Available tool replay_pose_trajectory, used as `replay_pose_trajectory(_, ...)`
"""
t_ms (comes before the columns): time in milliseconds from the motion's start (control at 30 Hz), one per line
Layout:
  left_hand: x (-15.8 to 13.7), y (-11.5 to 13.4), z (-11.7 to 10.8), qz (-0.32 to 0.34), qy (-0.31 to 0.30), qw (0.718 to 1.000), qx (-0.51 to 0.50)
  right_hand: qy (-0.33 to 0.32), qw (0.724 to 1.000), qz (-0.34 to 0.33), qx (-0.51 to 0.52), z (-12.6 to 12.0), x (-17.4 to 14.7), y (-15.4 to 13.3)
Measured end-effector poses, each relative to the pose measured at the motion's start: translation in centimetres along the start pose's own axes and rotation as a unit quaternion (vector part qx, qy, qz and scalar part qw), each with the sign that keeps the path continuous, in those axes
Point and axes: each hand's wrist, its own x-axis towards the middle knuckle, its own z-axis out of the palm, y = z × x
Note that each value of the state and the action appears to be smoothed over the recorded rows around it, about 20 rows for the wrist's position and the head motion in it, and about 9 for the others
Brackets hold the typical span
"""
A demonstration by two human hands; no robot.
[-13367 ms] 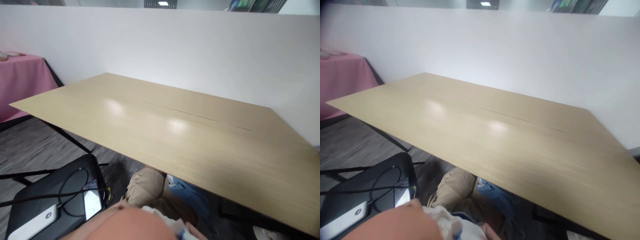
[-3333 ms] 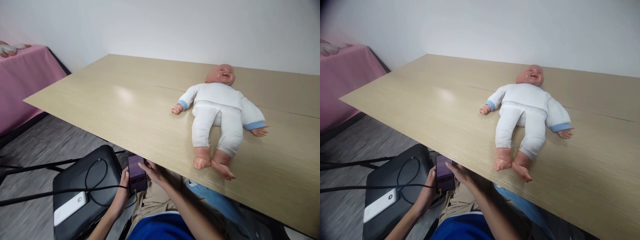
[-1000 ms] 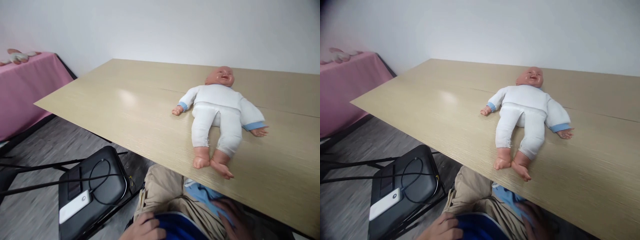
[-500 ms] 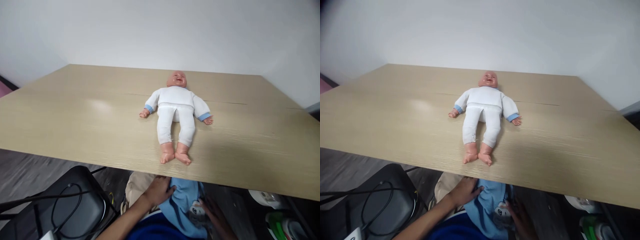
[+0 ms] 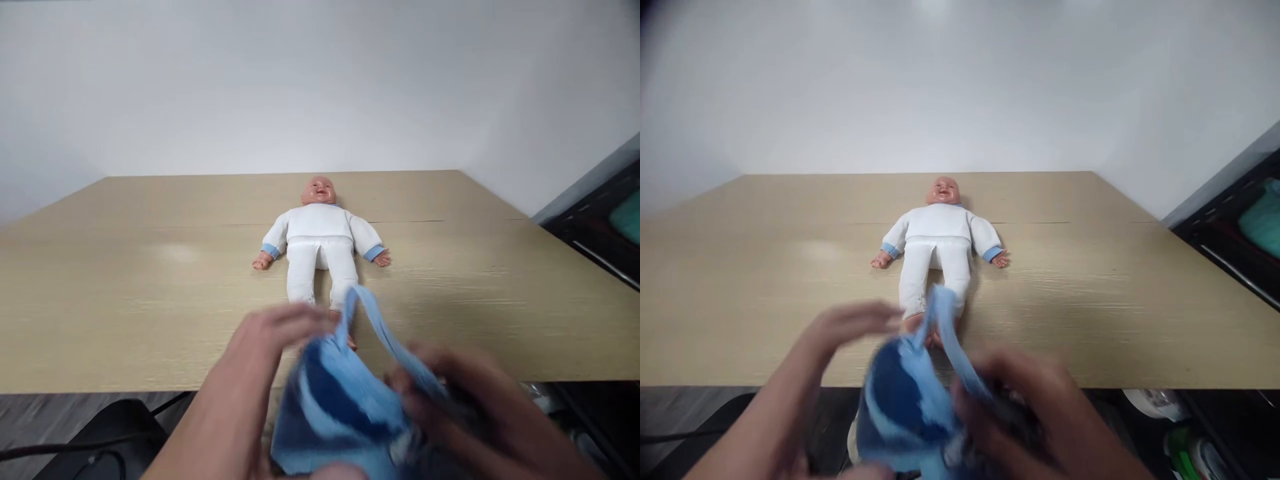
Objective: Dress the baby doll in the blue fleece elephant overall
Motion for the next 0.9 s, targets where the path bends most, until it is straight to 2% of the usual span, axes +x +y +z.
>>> replay_pose_trajectory(33,2.7,1.0,-1.0,0.011,0.019,0.999,-0.031,-0.010,0.999,-0.031,-0.001,-0.9,2.4,-1.5)
replay_pose_trajectory(67,5.4,1.7,-1.8,0.017,0.011,0.998,-0.065,-0.024,0.998,-0.051,-0.009,-1.9,4.8,-2.7)
replay_pose_trajectory(133,10.1,2.0,-3.1,0.018,-0.056,0.992,-0.115,-0.028,0.993,-0.114,-0.009,-3.8,8.9,-4.1)
replay_pose_trajectory(200,13.5,1.3,-4.2,0.008,-0.117,0.983,-0.145,-0.082,0.990,-0.113,0.013,-5.8,11.8,-4.0)
replay_pose_trajectory(267,15.6,0.0,-5.3,0.018,-0.130,0.980,-0.152,-0.163,0.982,-0.096,0.016,-7.7,13.4,-2.7)
replay_pose_trajectory(333,16.5,-1.4,-6.4,0.030,-0.100,0.983,-0.151,-0.240,0.967,-0.078,-0.023,-9.1,14.2,-0.8)
replay_pose_trajectory(400,16.9,-2.5,-7.4,0.033,-0.068,0.988,-0.132,-0.271,0.957,-0.082,-0.061,-9.9,14.8,1.0)
replay_pose_trajectory(467,17.3,-3.3,-8.2,0.047,-0.064,0.993,-0.083,-0.232,0.963,-0.123,-0.057,-10.0,15.5,2.1)
replay_pose_trajectory(567,18.2,-3.7,-8.8,0.095,-0.066,0.993,0.006,-0.137,0.971,-0.197,0.008,-9.0,16.8,2.3)
replay_pose_trajectory(700,19.9,-3.3,-8.8,0.152,-0.036,0.983,0.091,-0.062,0.974,-0.200,0.090,-6.9,19.0,1.6)
replay_pose_trajectory(800,21.0,-3.4,-8.7,0.171,-0.084,0.981,0.034,0.001,0.978,-0.167,0.123,-5.5,20.4,1.3)
replay_pose_trajectory(867,21.7,-3.9,-8.7,0.144,-0.124,0.980,-0.055,0.012,0.979,-0.149,0.141,-4.9,21.1,1.3)
replay_pose_trajectory(900,22.0,-4.2,-8.7,0.123,-0.125,0.980,-0.095,0.005,0.979,-0.142,0.146,-4.8,21.4,1.3)
